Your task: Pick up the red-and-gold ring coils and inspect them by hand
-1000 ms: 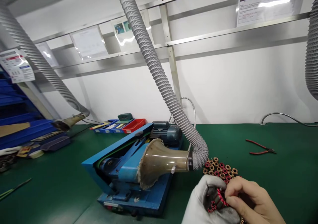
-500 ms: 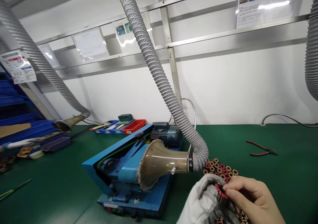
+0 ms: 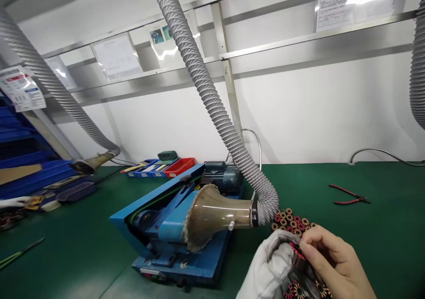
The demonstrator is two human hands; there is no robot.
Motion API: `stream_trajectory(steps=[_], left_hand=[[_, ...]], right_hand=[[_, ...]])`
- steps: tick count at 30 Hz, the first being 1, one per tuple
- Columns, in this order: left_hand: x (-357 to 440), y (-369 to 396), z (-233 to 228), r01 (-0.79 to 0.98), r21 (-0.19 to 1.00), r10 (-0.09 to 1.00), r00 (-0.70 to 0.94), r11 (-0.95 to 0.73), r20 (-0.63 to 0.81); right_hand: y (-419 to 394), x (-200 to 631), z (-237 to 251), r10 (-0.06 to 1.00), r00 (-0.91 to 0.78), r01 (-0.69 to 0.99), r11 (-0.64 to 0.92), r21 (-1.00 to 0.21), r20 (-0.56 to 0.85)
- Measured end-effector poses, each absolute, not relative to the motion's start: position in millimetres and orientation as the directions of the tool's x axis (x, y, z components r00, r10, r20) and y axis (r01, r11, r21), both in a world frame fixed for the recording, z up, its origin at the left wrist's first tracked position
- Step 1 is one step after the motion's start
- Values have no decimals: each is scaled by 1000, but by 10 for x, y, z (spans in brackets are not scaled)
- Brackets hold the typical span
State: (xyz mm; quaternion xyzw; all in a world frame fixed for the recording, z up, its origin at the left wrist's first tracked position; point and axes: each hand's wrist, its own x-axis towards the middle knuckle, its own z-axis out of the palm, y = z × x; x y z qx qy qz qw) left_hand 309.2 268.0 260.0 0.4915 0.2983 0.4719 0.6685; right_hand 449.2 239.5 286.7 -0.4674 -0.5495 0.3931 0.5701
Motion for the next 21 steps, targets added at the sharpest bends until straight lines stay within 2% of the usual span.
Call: stream_trajectory(steps=[6,11,14,17,21], left_hand=[[3134,2647,2580,-401,912,935,350,89,62],[3154,2671,2534,-425,901,928,363,82,86],[3149,2670,2576,-455,888,930,352,69,108],[3117,2633,2657,-455,886,928,360,88,93],[3053,2593,2692,-422,902,933,351,90,71]], right_hand=[[2402,4497,2834,939,96,93,321,-942,330],[2411,4476,2827,969,106,-49,231,-972,225],[2421,4476,2800,964,134,-49,237,-970,229],[2421,4473,2780,946,177,0,275,-961,271],[2396,4470,2819,875,257,111,395,-912,411]])
